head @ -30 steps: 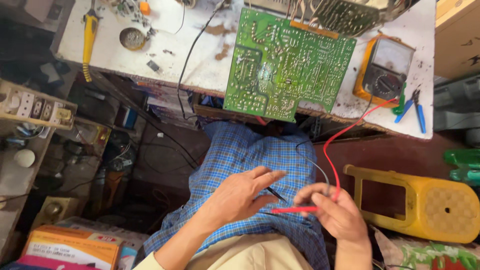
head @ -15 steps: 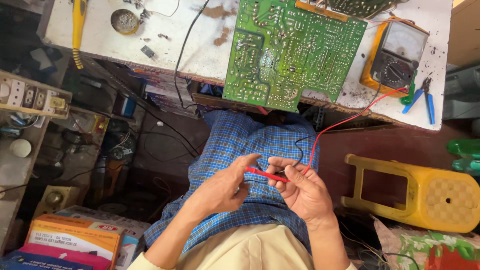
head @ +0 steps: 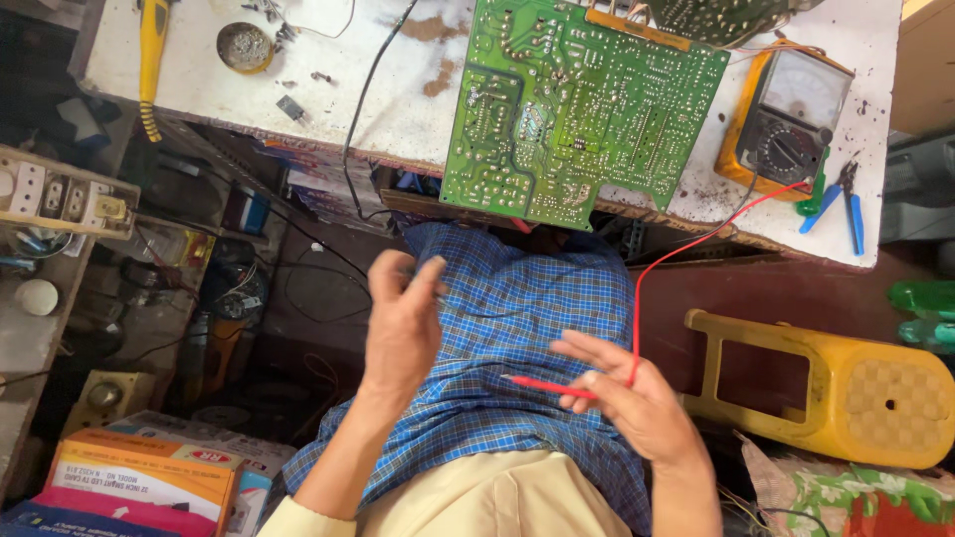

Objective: The person uses a soldering iron to apply solder to multiple points on a green circuit board. They then switch to a multimeter and use its probes to test continuity or resistance at several locations on the board.

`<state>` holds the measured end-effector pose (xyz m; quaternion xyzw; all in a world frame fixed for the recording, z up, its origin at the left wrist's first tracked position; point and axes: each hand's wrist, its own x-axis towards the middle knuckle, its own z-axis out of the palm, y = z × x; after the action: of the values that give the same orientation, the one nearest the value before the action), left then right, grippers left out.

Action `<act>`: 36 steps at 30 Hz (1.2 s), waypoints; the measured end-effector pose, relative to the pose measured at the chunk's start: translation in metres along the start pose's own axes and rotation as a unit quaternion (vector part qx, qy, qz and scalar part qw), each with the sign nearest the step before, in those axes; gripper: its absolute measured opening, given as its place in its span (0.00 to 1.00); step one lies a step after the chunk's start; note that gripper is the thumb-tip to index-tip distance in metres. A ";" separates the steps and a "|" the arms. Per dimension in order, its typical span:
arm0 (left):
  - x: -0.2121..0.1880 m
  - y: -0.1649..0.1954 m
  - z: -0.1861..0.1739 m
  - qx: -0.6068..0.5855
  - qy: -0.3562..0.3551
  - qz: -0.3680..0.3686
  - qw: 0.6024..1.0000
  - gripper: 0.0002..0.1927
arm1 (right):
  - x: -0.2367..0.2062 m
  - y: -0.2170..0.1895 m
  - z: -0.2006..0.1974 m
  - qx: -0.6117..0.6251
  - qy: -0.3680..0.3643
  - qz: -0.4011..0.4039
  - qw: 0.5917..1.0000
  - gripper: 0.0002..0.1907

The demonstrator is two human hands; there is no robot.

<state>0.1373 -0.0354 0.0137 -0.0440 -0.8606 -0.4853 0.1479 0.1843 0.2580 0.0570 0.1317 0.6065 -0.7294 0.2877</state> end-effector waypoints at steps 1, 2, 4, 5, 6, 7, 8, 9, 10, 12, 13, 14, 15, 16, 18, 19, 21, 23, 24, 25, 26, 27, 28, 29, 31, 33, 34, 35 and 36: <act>0.002 -0.004 -0.003 0.008 0.036 -0.009 0.999 0.24 | -0.002 0.001 -0.009 -0.077 0.067 -0.003 0.995 0.23; 0.004 -0.006 -0.004 0.015 0.076 0.015 0.997 0.25 | -0.003 0.001 -0.018 -0.152 0.132 -0.006 0.979 0.20; 0.007 -0.009 -0.006 0.029 0.153 0.065 0.986 0.26 | -0.006 0.002 -0.027 -0.306 0.298 -0.067 0.901 0.17; 0.009 -0.009 -0.005 0.016 0.164 0.063 0.984 0.24 | -0.010 0.000 -0.029 -0.378 0.395 -0.123 0.828 0.18; 0.012 -0.008 -0.002 0.002 0.174 0.061 0.983 0.21 | -0.012 -0.004 -0.032 -0.472 0.450 -0.236 0.721 0.14; 0.014 -0.007 0.001 -0.011 0.185 0.059 0.981 0.19 | -0.014 -0.010 -0.034 -0.551 0.483 -0.343 0.588 0.10; 0.018 -0.004 0.005 -0.046 0.196 0.061 0.978 0.18 | -0.017 -0.015 -0.033 -0.546 0.514 -0.381 0.541 0.09; 0.021 -0.001 0.012 -0.080 0.207 0.064 0.973 0.18 | -0.019 -0.021 -0.032 -0.538 0.541 -0.418 0.492 0.08; 0.024 0.003 0.019 -0.114 0.217 0.065 0.967 0.20 | -0.015 -0.027 -0.032 -0.486 0.550 -0.458 0.502 0.09; 0.031 0.009 0.030 -0.210 0.216 0.037 0.953 0.23 | -0.010 -0.039 -0.034 -0.372 0.561 -0.532 0.514 0.13; 0.034 0.011 0.035 -0.258 0.214 0.022 0.942 0.25 | -0.007 -0.042 -0.034 -0.333 0.536 -0.553 0.544 0.14; 0.037 0.013 0.040 -0.301 0.213 0.006 0.929 0.25 | -0.001 -0.043 -0.034 -0.294 0.510 -0.571 0.572 0.15; 0.040 0.015 0.044 -0.345 0.211 -0.009 0.915 0.25 | 0.004 -0.044 -0.034 -0.253 0.483 -0.589 0.597 0.16; 0.041 0.016 0.046 -0.387 0.209 -0.026 0.898 0.24 | 0.010 -0.043 -0.032 -0.177 0.431 -0.597 0.653 0.16; 0.042 0.017 0.045 -0.493 0.175 -0.063 0.850 0.22 | 0.028 -0.042 -0.027 -0.023 0.310 -0.590 0.745 0.15; 0.043 0.016 0.044 -0.543 0.159 -0.080 0.821 0.21 | 0.039 -0.045 -0.024 -0.031 0.278 -0.580 0.765 0.15; 0.043 0.016 0.040 -0.514 0.167 -0.103 0.835 0.17 | 0.057 -0.051 -0.011 -0.057 0.216 -0.560 0.798 0.17; 0.045 0.014 0.037 -0.491 0.176 -0.112 0.846 0.14 | 0.073 -0.054 0.010 -0.073 0.164 -0.540 0.822 0.17; 0.045 0.014 0.035 -0.482 0.179 -0.111 0.850 0.13 | 0.078 -0.058 0.021 -0.071 0.142 -0.530 0.833 0.18; 0.045 0.013 0.033 -0.474 0.181 -0.109 0.855 0.12 | 0.084 -0.061 0.030 -0.070 0.121 -0.519 0.843 0.20; 0.046 0.011 0.032 -0.478 0.184 -0.113 0.851 0.13 | 0.090 -0.066 0.039 -0.062 0.097 -0.502 0.857 0.19; 0.047 0.010 0.031 -0.483 0.185 -0.116 0.848 0.13 | 0.096 -0.071 0.044 -0.055 0.074 -0.483 0.871 0.18; 0.048 0.009 0.031 -0.489 0.185 -0.119 0.844 0.14 | 0.097 -0.075 0.048 -0.049 0.052 -0.464 0.883 0.17; 0.048 0.008 0.030 -0.491 0.183 -0.124 0.843 0.13 | 0.098 -0.077 0.052 -0.112 0.044 -0.472 0.873 0.14; 0.048 0.005 0.028 -0.495 0.179 -0.132 0.840 0.13 | 0.103 -0.079 0.055 -0.237 0.030 -0.482 0.843 0.08; 0.047 0.000 0.027 -0.484 0.172 -0.145 0.846 0.12 | 0.108 -0.082 0.055 -0.347 0.084 -0.470 0.807 0.07; 0.046 -0.002 0.026 -0.477 0.168 -0.152 0.849 0.11 | 0.111 -0.083 0.055 -0.398 0.110 -0.461 0.786 0.08; 0.046 -0.004 0.026 -0.472 0.171 -0.148 0.852 0.10 | 0.114 -0.084 0.056 -0.387 0.101 -0.459 0.793 0.09; 0.046 -0.006 0.026 -0.467 0.174 -0.145 0.855 0.09 | 0.117 -0.084 0.057 -0.376 0.093 -0.457 0.801 0.11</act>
<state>0.0866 -0.0197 0.0105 0.1022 -0.4896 -0.8459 0.1852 0.0514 0.1810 0.0749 -0.2119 0.8469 -0.4753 -0.1094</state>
